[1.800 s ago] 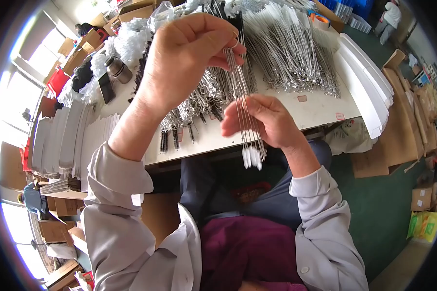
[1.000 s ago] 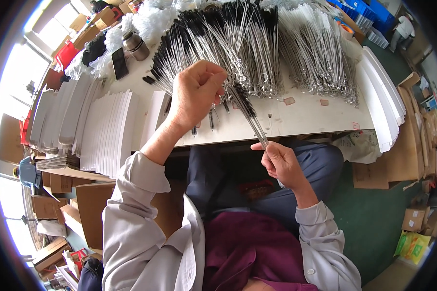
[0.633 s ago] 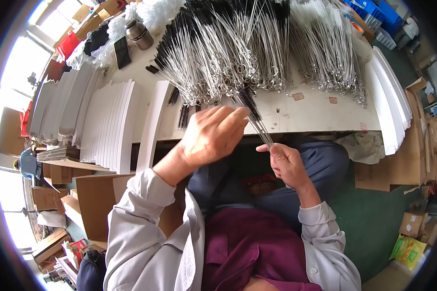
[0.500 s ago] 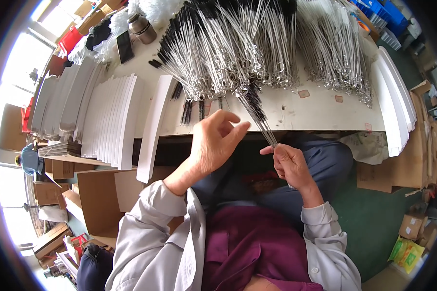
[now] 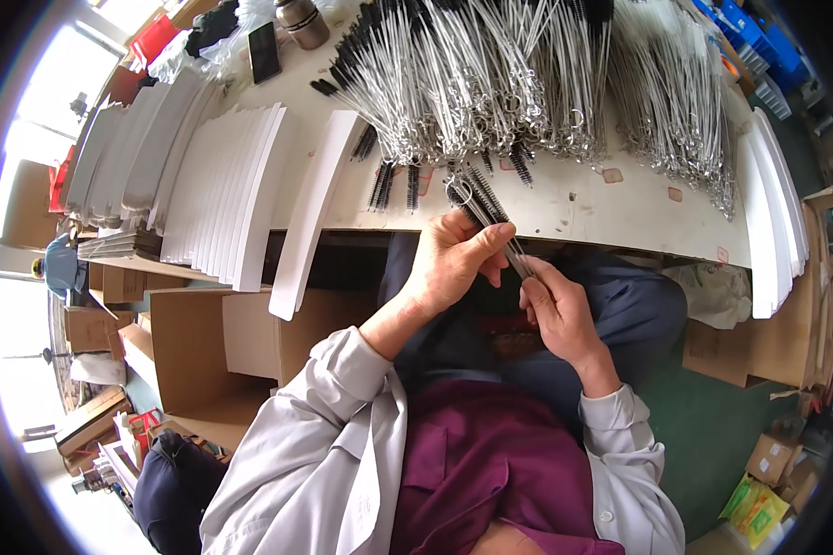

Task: The person is assembling small brushes and sliding them into white paper sleeves.

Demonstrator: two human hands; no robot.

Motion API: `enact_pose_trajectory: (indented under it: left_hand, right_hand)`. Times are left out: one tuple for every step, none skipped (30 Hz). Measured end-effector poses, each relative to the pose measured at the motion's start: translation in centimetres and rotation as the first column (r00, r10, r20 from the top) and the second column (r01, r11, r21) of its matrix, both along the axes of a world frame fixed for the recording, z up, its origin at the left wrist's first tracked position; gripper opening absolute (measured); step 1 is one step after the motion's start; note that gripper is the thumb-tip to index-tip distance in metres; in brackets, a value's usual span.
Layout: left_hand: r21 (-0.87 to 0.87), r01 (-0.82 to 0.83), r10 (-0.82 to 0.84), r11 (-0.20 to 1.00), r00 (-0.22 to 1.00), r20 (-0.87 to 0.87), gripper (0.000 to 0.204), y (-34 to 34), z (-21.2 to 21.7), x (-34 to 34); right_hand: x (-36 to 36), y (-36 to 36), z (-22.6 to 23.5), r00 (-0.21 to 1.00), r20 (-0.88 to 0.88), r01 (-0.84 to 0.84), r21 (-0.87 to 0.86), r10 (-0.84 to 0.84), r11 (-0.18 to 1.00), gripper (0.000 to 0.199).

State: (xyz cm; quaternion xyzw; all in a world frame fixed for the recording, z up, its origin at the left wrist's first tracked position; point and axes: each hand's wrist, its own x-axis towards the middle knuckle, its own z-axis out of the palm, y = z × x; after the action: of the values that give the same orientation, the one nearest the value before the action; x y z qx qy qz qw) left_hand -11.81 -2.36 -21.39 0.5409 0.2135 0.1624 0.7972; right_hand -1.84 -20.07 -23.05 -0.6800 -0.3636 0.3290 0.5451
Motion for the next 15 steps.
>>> enact_pose_trajectory:
  left_hand:
    - [0.007, 0.009, -0.009, 1.000, 1.000, -0.028, 0.028, 0.0, 0.1, 0.0]
    - [0.014, 0.016, -0.015, 1.000, 0.998, -0.057, 0.029, 0.1, 0.4, 0.0]
    - [0.020, 0.027, -0.025, 0.999, 0.995, -0.092, 0.031, 0.2, 0.9, -0.3]
    - [0.101, 0.090, -0.072, 0.991, 0.982, -0.173, 0.033, 0.5, 1.5, -0.7]
    - [0.194, 0.136, -0.091, 0.971, 0.970, -0.226, 0.034, 1.0, 2.3, -1.4]
    - [0.521, 0.064, 0.093, 0.851, 0.958, -0.270, 0.037, 1.5, 2.5, -2.7]
    - [0.786, 0.033, 0.269, 0.617, 0.930, -0.250, 0.040, 2.0, 2.9, -3.9]
    - [0.904, -0.011, 0.402, 0.426, 0.898, -0.178, 0.044, 3.5, 2.7, -5.0]
    - [0.985, 0.003, 0.519, 0.173, 0.850, -0.094, 0.049, 4.8, 2.9, -6.3]
    - [0.984, 0.170, 0.609, 0.045, 0.777, -0.162, 0.060, 5.7, 4.6, -7.2]
    - [0.960, 0.278, 0.682, 0.037, 0.695, -0.228, 0.077, 7.4, 3.9, -8.3]
    - [0.935, 0.354, 0.723, 0.023, 0.640, -0.260, 0.082, 8.3, 3.8, -9.5]
    - [0.904, 0.427, 0.761, 0.013, 0.583, -0.286, 0.088, 9.0, 3.6, -10.3]
    - [0.904, 0.428, 0.764, 0.010, 0.580, -0.283, 0.088, 9.4, 3.2, -10.8]
    - [0.846, 0.520, 0.777, 0.119, 0.482, -0.405, 0.082, 9.7, 2.7, -11.2]
  right_hand:
    - [-0.1, 0.2, -0.3, 1.000, -0.008, -0.015, 0.002, 0.015, 1.000, 0.028]
    - [0.1, 0.4, -0.8, 0.975, 0.214, 0.040, 0.064, -0.053, 0.997, 0.026]
    - [-0.1, 0.4, -1.1, 0.901, 0.413, 0.086, 0.139, -0.137, 0.986, 0.025]
    - [-0.1, 0.3, -1.0, 0.919, 0.370, 0.111, 0.093, -0.138, 0.989, 0.025]
    - [-0.1, 0.1, -1.4, 0.919, 0.358, 0.140, 0.105, -0.168, 0.985, 0.027]
    - [0.1, 0.0, -1.5, 0.935, 0.315, 0.143, 0.073, -0.159, 0.987, 0.028]
    - [0.5, -0.4, -1.4, 0.948, 0.275, 0.154, 0.040, -0.159, 0.987, 0.030]
    - [0.6, -0.4, -1.8, 0.960, 0.222, 0.159, 0.076, -0.172, 0.984, 0.032]
    - [0.7, -0.5, -1.8, 0.962, 0.216, 0.152, 0.080, -0.166, 0.985, 0.032]
    - [0.9, -0.7, -1.9, 0.972, 0.181, 0.145, 0.055, -0.153, 0.988, 0.032]
    - [1.0, -0.7, -2.0, 0.979, 0.147, 0.138, 0.030, -0.141, 0.990, 0.032]
    - [0.8, -0.4, -1.8, 0.981, 0.141, 0.126, 0.047, -0.132, 0.991, 0.031]
    - [0.7, -0.2, -1.9, 0.982, 0.139, 0.122, 0.053, -0.128, 0.991, 0.031]
    - [0.6, 0.1, -1.9, 0.987, 0.116, 0.104, 0.050, -0.109, 0.993, 0.031]
    - [0.4, 0.2, -1.9, 0.992, 0.094, 0.084, 0.047, -0.088, 0.995, 0.030]
